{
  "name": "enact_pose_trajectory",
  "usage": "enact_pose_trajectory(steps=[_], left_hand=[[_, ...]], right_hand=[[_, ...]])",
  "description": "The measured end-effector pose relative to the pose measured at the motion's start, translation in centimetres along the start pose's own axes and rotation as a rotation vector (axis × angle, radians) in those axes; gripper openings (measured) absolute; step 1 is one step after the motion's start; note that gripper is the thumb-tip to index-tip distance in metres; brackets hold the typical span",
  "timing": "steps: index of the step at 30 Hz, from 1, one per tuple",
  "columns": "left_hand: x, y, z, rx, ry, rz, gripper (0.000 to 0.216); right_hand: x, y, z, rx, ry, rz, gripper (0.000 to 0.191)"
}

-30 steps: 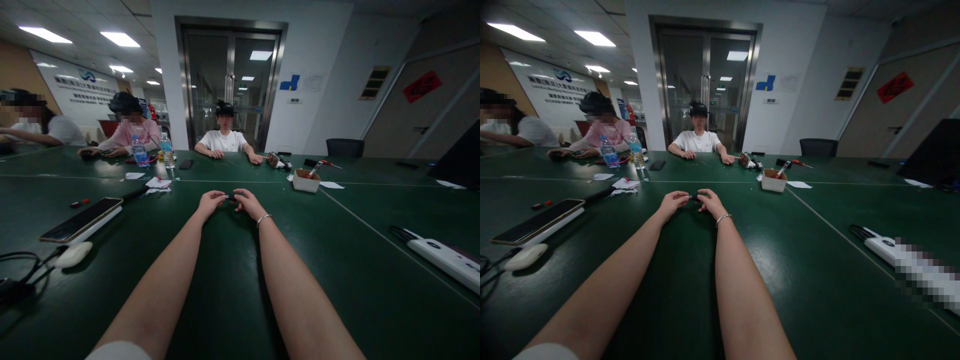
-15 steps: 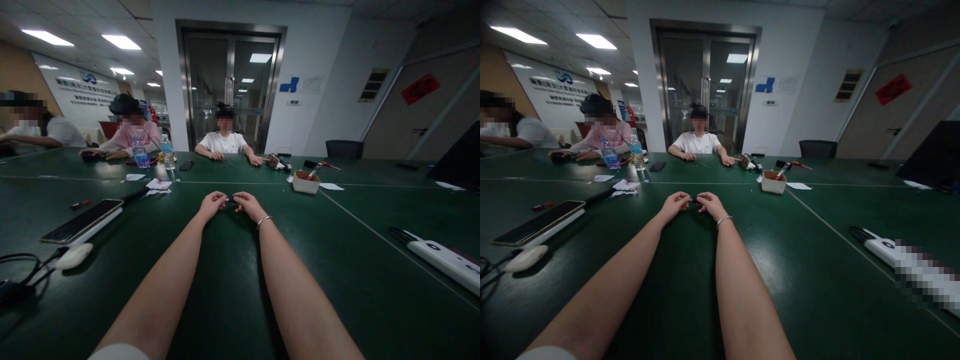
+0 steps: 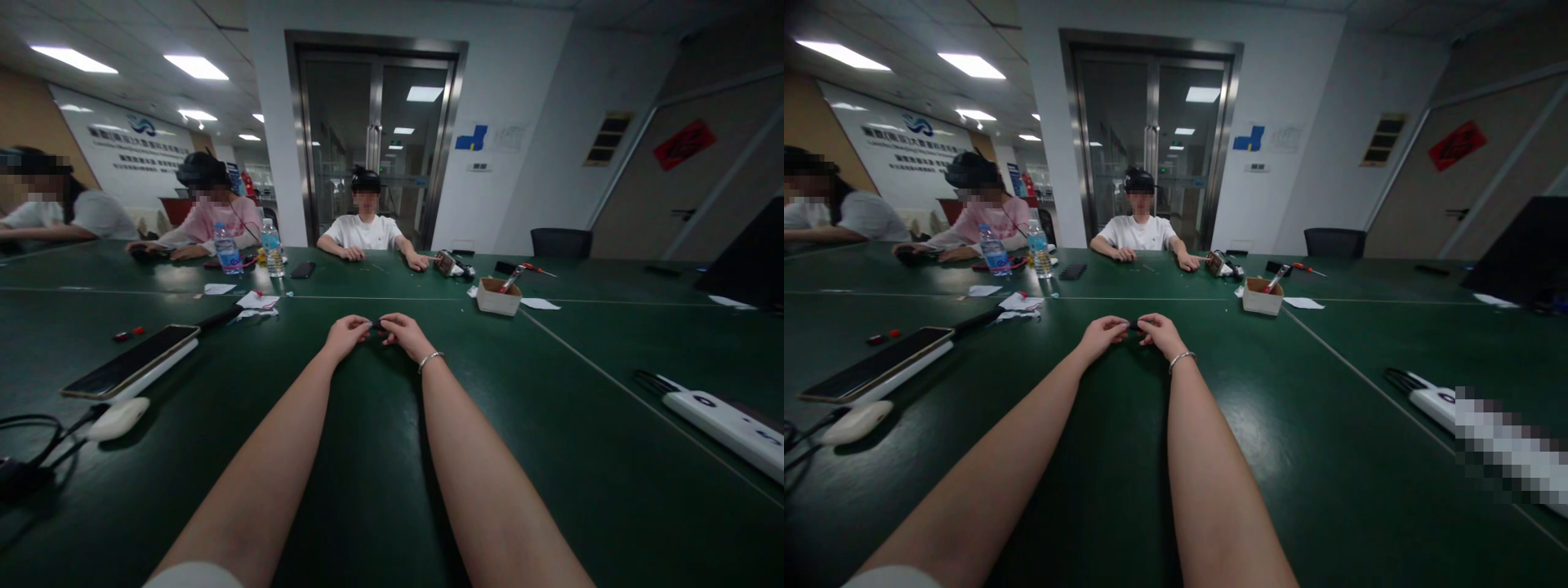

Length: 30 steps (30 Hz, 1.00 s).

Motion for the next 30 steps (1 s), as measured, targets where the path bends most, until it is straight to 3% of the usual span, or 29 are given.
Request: enact_pose_trajectory(steps=[10, 18, 23, 30], left_hand=[[-0.2, -0.1, -0.3, 0.034, 0.047, -0.011, 0.026], [0.5, 0.4, 1.0, 0.000, -0.120, 0.046, 0.025], [0.5, 0.7, 0.5, 0.010, -0.044, 0.040, 0.026], [0.8, 1.1, 0.4, 0.063, 0.000, 0.025, 0.030]], right_hand=[[0.0, 0.0, 0.0, 0.018, -0.008, -0.006, 0.011], [-0.2, 0.1, 0.6, 0.094, -0.083, -0.015, 0.015], [-0.3, 0.3, 0.0, 0.008, -0.003, 0.024, 0.014], [-0.3, 0.3, -0.1, -0.001, 0.008, 0.031, 0.014]])
Point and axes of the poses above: each hand's wrist, its own x-axis towards the middle knuckle, its own z-axis out of the back of the hand, y = z × x, the point moved 6 cm from there along x, towards the middle knuckle, and after that the axes turned 6 degrees about -x, right-handed, at the moved point
